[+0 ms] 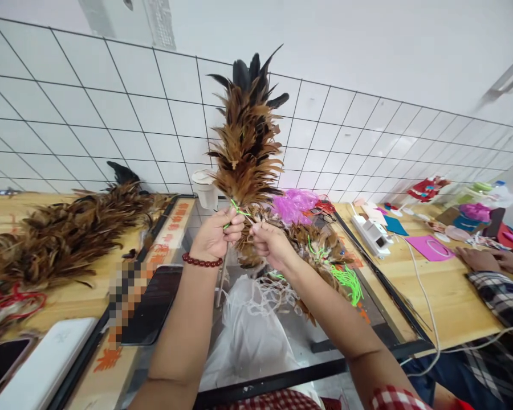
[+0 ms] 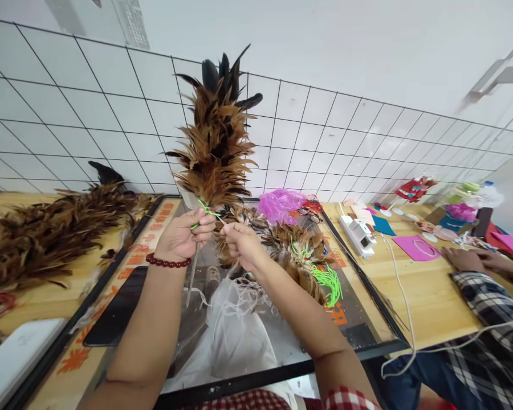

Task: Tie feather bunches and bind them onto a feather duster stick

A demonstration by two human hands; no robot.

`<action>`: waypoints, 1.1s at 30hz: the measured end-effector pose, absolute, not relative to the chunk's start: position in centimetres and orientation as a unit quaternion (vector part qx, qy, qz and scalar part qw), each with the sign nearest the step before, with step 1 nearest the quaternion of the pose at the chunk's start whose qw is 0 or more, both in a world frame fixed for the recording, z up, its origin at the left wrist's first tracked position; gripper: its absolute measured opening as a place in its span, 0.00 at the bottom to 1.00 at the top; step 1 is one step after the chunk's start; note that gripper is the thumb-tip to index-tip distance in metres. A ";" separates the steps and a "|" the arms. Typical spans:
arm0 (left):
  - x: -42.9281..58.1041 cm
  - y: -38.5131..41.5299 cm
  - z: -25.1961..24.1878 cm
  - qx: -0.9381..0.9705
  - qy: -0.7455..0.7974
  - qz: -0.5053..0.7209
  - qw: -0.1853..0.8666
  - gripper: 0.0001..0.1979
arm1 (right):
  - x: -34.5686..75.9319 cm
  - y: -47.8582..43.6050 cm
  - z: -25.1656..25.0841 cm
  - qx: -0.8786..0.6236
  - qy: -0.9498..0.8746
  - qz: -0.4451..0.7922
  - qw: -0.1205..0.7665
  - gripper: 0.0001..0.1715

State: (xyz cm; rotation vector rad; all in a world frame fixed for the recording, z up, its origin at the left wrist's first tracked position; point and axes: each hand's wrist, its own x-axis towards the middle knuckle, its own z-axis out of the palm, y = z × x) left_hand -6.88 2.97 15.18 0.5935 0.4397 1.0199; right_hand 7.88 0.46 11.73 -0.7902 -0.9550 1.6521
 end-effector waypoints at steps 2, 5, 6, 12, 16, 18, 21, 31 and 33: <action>-7.1 3.3 15.1 0.249 0.207 0.466 0.823 0.10 | 8.8 0.5 11.3 -0.320 -0.374 0.689 0.532 0.19; -6.9 3.7 15.0 0.212 0.211 0.469 0.831 0.12 | 9.5 0.3 10.6 -0.309 -0.353 0.677 0.567 0.16; -6.8 3.8 15.0 0.202 0.211 0.476 0.830 0.13 | 9.5 0.1 10.3 -0.312 -0.347 0.676 0.570 0.16; -5.9 3.9 14.6 0.210 0.241 0.494 0.809 0.14 | 8.4 -1.5 8.7 -0.337 -0.356 0.664 0.565 0.18; -5.4 3.9 14.2 0.244 0.253 0.521 0.778 0.12 | 12.4 -1.6 8.7 -0.417 -0.545 0.566 0.457 0.17; -5.4 4.0 14.2 0.241 0.251 0.523 0.778 0.12 | 16.9 -1.3 8.7 -0.488 -0.655 0.430 0.385 0.14; -5.6 4.2 14.3 0.225 0.249 0.529 0.779 0.15 | 24.1 -0.5 8.2 -0.689 -0.647 0.177 0.275 0.10; -5.5 4.2 14.4 0.205 0.241 0.529 0.787 0.16 | 28.2 2.0 3.5 -0.812 -0.553 0.116 0.143 0.21; -5.7 4.3 14.3 0.201 0.232 0.530 0.790 0.16 | 28.7 1.9 3.7 -0.793 -0.553 0.152 0.203 0.21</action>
